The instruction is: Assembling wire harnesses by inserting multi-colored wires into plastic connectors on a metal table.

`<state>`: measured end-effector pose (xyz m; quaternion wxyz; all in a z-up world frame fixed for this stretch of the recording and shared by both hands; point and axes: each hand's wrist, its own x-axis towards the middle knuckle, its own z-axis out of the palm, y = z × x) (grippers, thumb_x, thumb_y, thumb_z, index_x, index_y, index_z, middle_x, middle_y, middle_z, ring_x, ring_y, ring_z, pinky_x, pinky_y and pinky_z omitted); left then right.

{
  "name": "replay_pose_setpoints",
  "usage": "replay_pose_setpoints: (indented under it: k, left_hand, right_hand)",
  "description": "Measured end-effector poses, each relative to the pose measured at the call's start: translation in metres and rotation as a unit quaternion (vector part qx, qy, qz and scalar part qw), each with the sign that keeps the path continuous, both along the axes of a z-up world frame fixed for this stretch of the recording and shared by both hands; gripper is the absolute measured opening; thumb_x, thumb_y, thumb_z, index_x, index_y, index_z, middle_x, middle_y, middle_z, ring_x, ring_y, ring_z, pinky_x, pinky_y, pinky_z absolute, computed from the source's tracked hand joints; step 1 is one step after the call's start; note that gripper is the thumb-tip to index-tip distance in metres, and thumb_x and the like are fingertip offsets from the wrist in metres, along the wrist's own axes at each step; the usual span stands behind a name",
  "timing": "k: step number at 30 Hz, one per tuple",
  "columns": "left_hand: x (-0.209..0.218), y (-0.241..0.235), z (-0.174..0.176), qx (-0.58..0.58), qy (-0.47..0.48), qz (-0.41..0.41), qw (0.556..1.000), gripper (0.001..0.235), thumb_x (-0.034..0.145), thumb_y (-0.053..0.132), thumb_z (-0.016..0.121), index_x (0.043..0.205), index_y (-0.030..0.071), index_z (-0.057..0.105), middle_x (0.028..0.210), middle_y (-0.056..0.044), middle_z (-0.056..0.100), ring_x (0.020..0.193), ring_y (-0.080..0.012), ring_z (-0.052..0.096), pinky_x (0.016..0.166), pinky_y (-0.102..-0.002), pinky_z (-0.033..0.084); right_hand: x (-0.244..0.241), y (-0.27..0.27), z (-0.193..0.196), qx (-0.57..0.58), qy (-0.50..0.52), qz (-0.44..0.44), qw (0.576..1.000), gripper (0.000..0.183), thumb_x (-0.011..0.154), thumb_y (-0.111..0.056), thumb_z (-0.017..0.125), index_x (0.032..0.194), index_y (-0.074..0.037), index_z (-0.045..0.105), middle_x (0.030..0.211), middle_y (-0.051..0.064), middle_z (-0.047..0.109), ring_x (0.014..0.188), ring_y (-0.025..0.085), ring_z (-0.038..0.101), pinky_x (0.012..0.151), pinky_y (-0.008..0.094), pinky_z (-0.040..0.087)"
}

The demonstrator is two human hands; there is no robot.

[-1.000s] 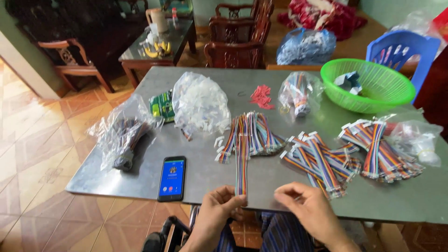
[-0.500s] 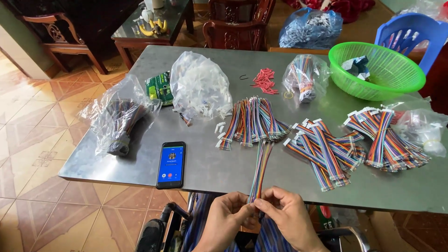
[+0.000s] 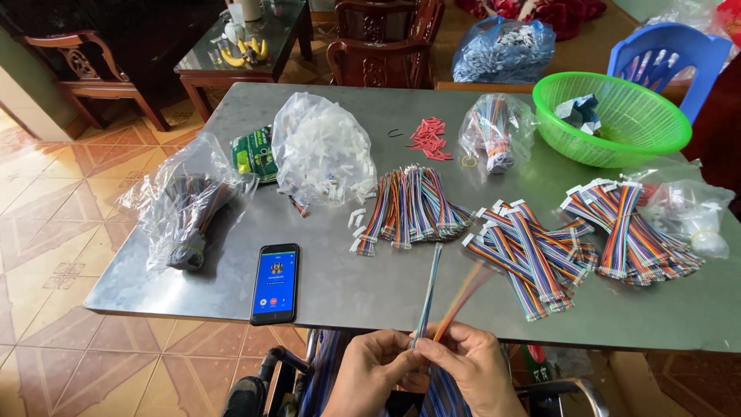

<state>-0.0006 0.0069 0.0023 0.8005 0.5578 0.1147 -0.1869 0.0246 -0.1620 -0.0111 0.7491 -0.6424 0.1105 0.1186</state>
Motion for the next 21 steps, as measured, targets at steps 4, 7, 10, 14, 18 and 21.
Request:
replay_pose_setpoints:
  k: [4, 7, 10, 14, 18, 21]
  left_hand:
    - [0.000, 0.000, -0.011, -0.035, -0.015, -0.014, 0.999, 0.016, 0.092, 0.003, 0.077, 0.088, -0.011, 0.072, 0.075, -0.020, 0.073, 0.062, -0.0241, 0.070, 0.058, -0.029, 0.059]
    - [0.001, 0.002, -0.012, -0.030, -0.026, -0.039, 0.998, 0.017, 0.092, 0.007, 0.078, 0.087, -0.008, 0.074, 0.075, -0.018, 0.074, 0.063, -0.0234, 0.072, 0.056, -0.028, 0.058]
    - [0.002, 0.004, -0.012, 0.003, -0.018, -0.067, 0.998, 0.018, 0.093, 0.012, 0.077, 0.086, -0.003, 0.073, 0.073, -0.022, 0.077, 0.062, -0.0225, 0.074, 0.060, -0.028, 0.061]
    - [0.001, 0.002, -0.015, 0.010, -0.019, -0.087, 0.996, 0.017, 0.092, 0.011, 0.079, 0.090, -0.006, 0.076, 0.075, -0.016, 0.075, 0.065, -0.0197, 0.073, 0.062, -0.027, 0.061]
    - [0.003, 0.007, -0.010, 0.036, -0.034, -0.127, 0.991, 0.016, 0.093, 0.013, 0.078, 0.092, -0.003, 0.077, 0.078, -0.016, 0.079, 0.064, -0.0158, 0.072, 0.064, -0.024, 0.060]
    - [0.004, 0.008, -0.018, 0.027, -0.070, -0.150, 0.986, 0.018, 0.093, 0.017, 0.080, 0.086, 0.001, 0.074, 0.079, -0.011, 0.079, 0.063, -0.0108, 0.068, 0.061, -0.021, 0.055]
  right_hand:
    - [-0.002, -0.001, 0.008, -0.004, -0.001, 0.003, 1.000, 0.019, 0.078, 0.002, 0.081, 0.093, 0.014, 0.087, 0.086, 0.023, 0.087, 0.078, 0.027, 0.075, 0.077, 0.035, 0.062]
    - [-0.002, -0.004, 0.007, -0.003, 0.008, 0.010, 1.000, 0.017, 0.077, 0.007, 0.084, 0.092, 0.013, 0.088, 0.080, 0.021, 0.083, 0.075, 0.027, 0.072, 0.071, 0.037, 0.062]
    - [-0.004, -0.008, -0.002, -0.013, -0.047, 0.046, 0.998, 0.015, 0.079, 0.001, 0.082, 0.091, 0.009, 0.088, 0.070, 0.018, 0.079, 0.069, 0.025, 0.071, 0.070, 0.033, 0.055]
    - [-0.012, -0.012, 0.003, -0.037, -0.064, 0.058, 0.996, 0.016, 0.081, -0.004, 0.081, 0.090, 0.006, 0.089, 0.067, 0.015, 0.078, 0.065, 0.021, 0.070, 0.066, 0.032, 0.056]
    - [-0.015, -0.008, -0.004, 0.000, -0.011, 0.003, 1.000, 0.016, 0.080, 0.003, 0.082, 0.091, 0.012, 0.089, 0.068, 0.021, 0.079, 0.061, 0.028, 0.069, 0.063, 0.039, 0.060]
    - [-0.016, -0.011, -0.003, -0.031, -0.029, 0.007, 0.999, 0.016, 0.078, -0.004, 0.085, 0.085, 0.008, 0.091, 0.061, 0.017, 0.077, 0.057, 0.023, 0.064, 0.060, 0.035, 0.055]
